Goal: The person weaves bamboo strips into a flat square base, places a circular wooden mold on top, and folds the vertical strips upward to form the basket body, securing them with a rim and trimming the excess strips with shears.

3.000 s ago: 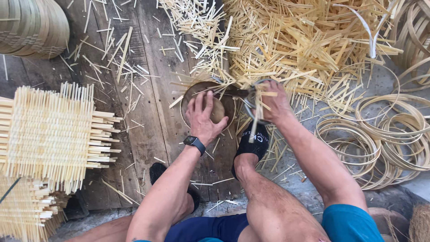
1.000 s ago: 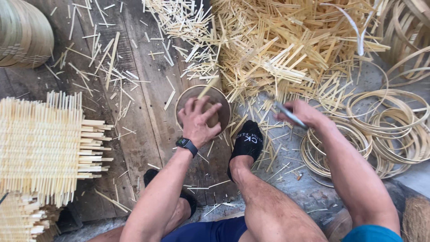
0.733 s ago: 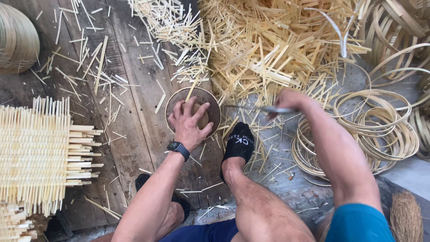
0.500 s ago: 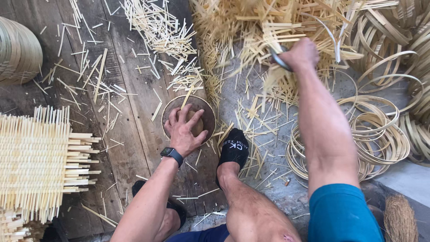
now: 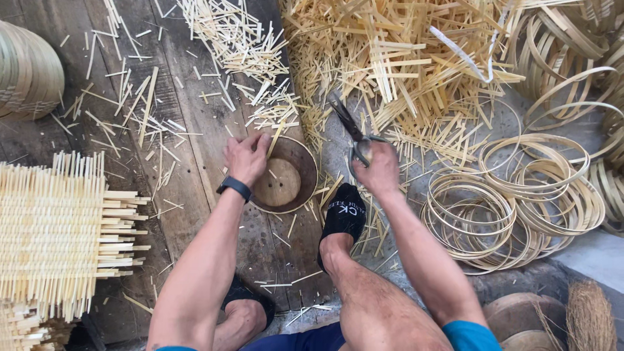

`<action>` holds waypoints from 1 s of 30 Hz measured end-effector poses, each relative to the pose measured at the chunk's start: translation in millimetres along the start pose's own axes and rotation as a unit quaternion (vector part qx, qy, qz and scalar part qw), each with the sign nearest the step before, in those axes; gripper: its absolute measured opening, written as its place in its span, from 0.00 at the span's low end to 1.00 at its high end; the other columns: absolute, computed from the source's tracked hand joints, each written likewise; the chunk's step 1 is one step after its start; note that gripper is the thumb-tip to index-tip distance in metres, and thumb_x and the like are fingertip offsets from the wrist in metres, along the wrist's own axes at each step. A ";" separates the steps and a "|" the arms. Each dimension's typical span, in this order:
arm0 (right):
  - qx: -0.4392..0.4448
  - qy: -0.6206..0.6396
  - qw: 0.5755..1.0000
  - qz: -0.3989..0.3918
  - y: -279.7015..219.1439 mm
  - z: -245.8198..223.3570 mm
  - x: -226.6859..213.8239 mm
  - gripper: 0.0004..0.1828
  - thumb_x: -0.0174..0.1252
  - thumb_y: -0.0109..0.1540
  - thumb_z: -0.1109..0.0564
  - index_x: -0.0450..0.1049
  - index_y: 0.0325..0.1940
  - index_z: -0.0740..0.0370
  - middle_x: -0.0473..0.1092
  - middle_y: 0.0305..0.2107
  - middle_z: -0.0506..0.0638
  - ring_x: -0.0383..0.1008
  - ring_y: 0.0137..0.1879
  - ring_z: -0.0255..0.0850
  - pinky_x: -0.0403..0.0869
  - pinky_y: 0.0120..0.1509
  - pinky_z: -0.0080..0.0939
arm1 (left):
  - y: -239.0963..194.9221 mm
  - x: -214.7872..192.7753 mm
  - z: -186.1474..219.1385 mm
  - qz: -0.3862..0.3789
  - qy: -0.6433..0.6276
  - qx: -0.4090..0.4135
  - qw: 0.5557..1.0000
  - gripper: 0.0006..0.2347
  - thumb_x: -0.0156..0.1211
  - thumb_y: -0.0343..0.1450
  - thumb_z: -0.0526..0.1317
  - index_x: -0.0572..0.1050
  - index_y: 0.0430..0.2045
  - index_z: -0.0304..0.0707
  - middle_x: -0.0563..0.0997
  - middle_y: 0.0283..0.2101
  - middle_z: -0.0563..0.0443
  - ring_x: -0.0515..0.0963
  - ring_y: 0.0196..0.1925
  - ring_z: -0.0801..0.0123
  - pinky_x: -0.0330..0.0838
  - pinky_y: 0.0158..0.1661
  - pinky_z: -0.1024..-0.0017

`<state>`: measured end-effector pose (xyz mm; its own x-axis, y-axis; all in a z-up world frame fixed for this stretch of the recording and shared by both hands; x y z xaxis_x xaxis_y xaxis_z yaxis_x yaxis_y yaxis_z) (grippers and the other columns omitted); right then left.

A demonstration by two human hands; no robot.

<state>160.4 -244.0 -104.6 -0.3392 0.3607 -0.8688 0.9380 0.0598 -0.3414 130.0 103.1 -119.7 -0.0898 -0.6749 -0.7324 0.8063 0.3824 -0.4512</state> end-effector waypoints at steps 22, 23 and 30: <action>0.024 0.280 0.959 0.028 -11.1 -46.4 59.0 0.12 0.70 0.55 0.55 0.84 0.40 0.62 0.79 0.33 0.56 0.81 0.39 0.46 0.76 0.47 0.41 | 4.5 37.0 36.2 -0.007 -0.036 0.033 0.999 0.11 0.68 0.66 0.52 0.88 0.33 0.52 0.78 0.41 0.54 0.70 0.53 0.58 0.57 0.54 0.53; 0.019 0.296 0.955 0.020 -11.9 -46.7 62.1 0.13 0.70 0.56 0.55 0.84 0.42 0.63 0.79 0.34 0.56 0.81 0.39 0.46 0.76 0.47 0.41 | 6.3 40.2 33.0 -0.001 -0.033 0.040 0.999 0.11 0.68 0.66 0.51 0.88 0.33 0.51 0.79 0.41 0.53 0.71 0.53 0.57 0.58 0.54 0.52; 0.099 0.441 0.869 -0.202 -34.6 -19.9 111.6 0.15 0.66 0.62 0.52 0.80 0.42 0.69 0.78 0.31 0.53 0.80 0.37 0.37 0.80 0.42 0.38 | -16.7 0.1 -54.6 0.137 -0.099 0.023 0.985 0.16 0.56 0.79 0.50 0.83 0.45 0.35 0.83 0.41 0.37 0.81 0.44 0.52 0.72 0.48 0.59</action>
<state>91.6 -187.3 -182.6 -0.3702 0.9254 -0.0813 0.6939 0.2173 -0.6865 84.7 131.2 -140.1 0.2463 -0.6618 -0.7081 0.8108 0.5409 -0.2236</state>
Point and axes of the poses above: each hand's wrist, its own y-axis towards the middle knuckle, its own x-axis out of the palm, z = x × y, the point moved 9 cm from there along y, towards the middle knuckle
